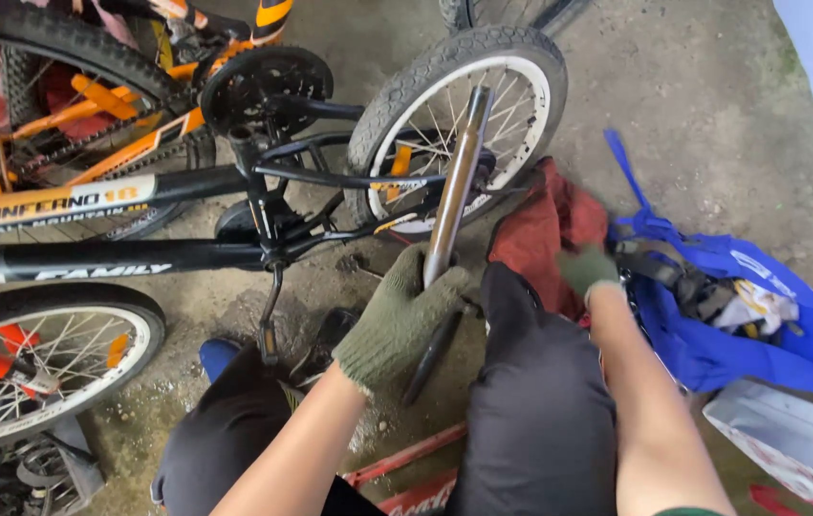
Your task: The person cleans a bicycle seat post with a red cloth, then inserts it into the frame. They handle a small metal spring, spray it with lubricant, and scrub it with a brush.
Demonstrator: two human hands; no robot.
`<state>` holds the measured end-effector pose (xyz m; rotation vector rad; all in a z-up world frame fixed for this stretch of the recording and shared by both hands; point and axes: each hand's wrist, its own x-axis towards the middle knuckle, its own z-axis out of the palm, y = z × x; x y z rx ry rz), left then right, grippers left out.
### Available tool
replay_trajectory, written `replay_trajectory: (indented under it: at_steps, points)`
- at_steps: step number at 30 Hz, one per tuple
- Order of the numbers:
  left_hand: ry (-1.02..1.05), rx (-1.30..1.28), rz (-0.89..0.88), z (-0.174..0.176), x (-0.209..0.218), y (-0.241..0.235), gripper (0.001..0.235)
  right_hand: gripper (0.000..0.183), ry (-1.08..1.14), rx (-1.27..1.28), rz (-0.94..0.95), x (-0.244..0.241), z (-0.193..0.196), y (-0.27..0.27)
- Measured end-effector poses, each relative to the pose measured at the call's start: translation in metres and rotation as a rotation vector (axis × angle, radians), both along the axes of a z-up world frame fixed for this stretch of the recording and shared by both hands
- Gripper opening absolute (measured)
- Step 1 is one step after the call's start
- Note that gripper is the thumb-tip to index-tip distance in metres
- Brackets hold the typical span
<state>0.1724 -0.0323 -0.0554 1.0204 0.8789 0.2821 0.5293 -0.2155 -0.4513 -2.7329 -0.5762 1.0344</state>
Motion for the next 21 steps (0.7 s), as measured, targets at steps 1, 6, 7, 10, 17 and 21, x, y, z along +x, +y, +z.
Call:
replay_trajectory:
  at_steps: [1, 6, 7, 10, 17, 21]
  points:
    - [0.004, 0.004, 0.001, -0.004, 0.001, 0.003, 0.034, 0.074, 0.004, 0.004, 0.001, -0.003, -0.011, -0.001]
    - [0.249, 0.096, -0.044, -0.006, 0.004, 0.012, 0.038, 0.090, 0.124, -0.152, 0.058, -0.042, -0.015, -0.013]
    - [0.255, 0.095, -0.040, -0.006, 0.005, 0.012, 0.038, 0.090, 0.130, -0.152, 0.063, -0.040, -0.045, -0.017]
    - [0.321, 0.078, -0.017, -0.007, 0.010, 0.014, 0.040, 0.086, 0.148, -0.112, 0.049, -0.039, -0.084, -0.015]
    - [0.482, 0.154, -0.069, -0.030, 0.017, 0.010, 0.041, 0.056, -0.038, -0.011, 0.066, -0.049, -0.027, 0.005]
    - [0.390, 0.215, 0.034, -0.012, 0.028, -0.001, 0.045, 0.047, -0.165, 0.075, -0.136, -0.055, 0.024, 0.019]
